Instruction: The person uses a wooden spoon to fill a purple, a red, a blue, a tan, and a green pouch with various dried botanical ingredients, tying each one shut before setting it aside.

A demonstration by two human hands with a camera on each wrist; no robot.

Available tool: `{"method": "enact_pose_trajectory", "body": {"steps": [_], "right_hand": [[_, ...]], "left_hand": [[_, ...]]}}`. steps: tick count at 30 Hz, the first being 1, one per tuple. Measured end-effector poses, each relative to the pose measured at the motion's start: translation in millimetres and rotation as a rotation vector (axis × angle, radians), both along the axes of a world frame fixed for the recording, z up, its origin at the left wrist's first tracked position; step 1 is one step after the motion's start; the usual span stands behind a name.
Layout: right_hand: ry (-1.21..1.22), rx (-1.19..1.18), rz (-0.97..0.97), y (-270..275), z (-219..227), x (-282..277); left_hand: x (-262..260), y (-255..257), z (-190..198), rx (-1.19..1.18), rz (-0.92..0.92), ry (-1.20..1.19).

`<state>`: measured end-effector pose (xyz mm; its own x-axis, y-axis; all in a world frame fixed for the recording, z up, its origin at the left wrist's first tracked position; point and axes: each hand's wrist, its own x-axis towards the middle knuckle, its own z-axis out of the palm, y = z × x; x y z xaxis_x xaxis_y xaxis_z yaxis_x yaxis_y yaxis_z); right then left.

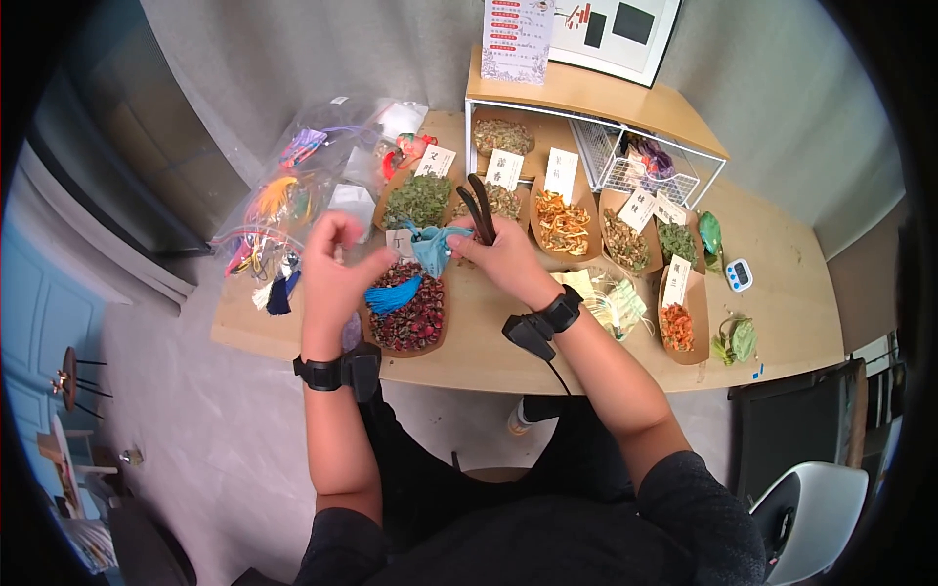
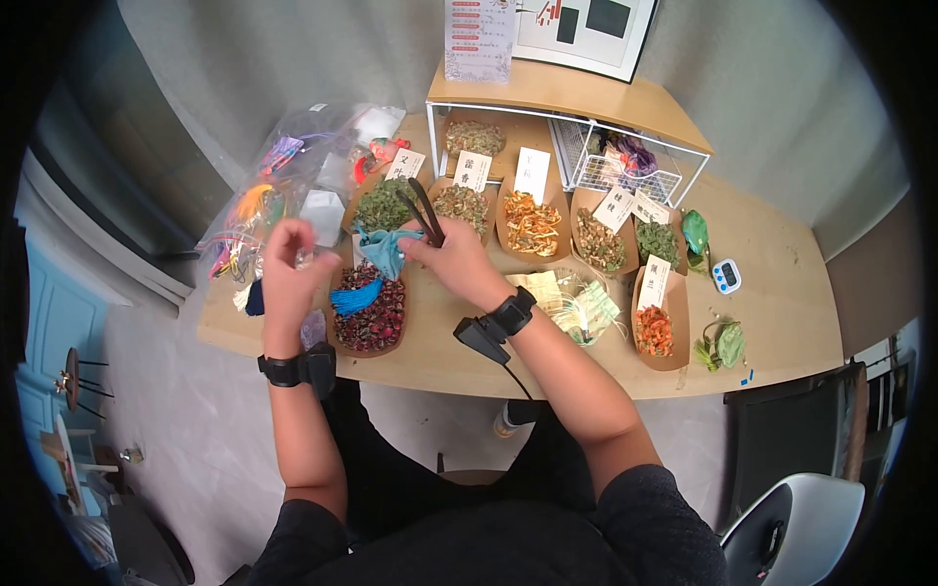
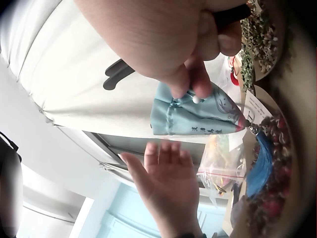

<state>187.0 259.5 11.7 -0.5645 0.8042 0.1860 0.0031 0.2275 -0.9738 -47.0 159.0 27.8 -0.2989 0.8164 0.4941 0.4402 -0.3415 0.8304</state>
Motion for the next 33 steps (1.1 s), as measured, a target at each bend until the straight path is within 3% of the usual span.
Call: {"method": "enact_pose_trajectory", "body": {"steps": [2, 4, 7, 8, 14, 16, 20, 23, 26, 32, 33], "right_hand": [[0.04, -0.011, 0.022, -4, -1, -2], [0.127, -0.109, 0.097, -8, 2, -4], [0.212, -0.268, 0.138, -20, 23, -3], [0.233, -0.323, 0.14, -24, 28, -2], [0.262, 0.018, 0.078, -23, 8, -7], [0.167, -0.053, 0.136, -21, 10, -2], [0.099, -0.164, 0.219, -27, 23, 0], [0.004, -0.026, 0.058, -35, 32, -4], [0.07, -0.016, 0.032, -30, 27, -6], [-0.019, 0.454, -0.123, -20, 17, -5], [-0.028, 0.322, -0.06, -23, 21, -4]], "left_hand": [[34, 2, 13, 0.053, -0.072, 0.065], [40, 3, 9, -0.047, -0.178, 0.201], [49, 0, 14, -0.283, -0.344, 0.013], [48, 0, 12, -0.283, -0.346, 0.002], [39, 5, -5, -0.214, -0.246, 0.038], [38, 5, -9, -0.19, -0.236, 0.048], [40, 5, -8, -0.108, -0.109, 0.292], [38, 6, -10, -0.097, -0.098, 0.331], [36, 7, -13, -0.086, -0.105, 0.318], [34, 9, -13, -0.103, -0.129, 0.25], [35, 9, -12, -0.104, -0.124, 0.237]]}}
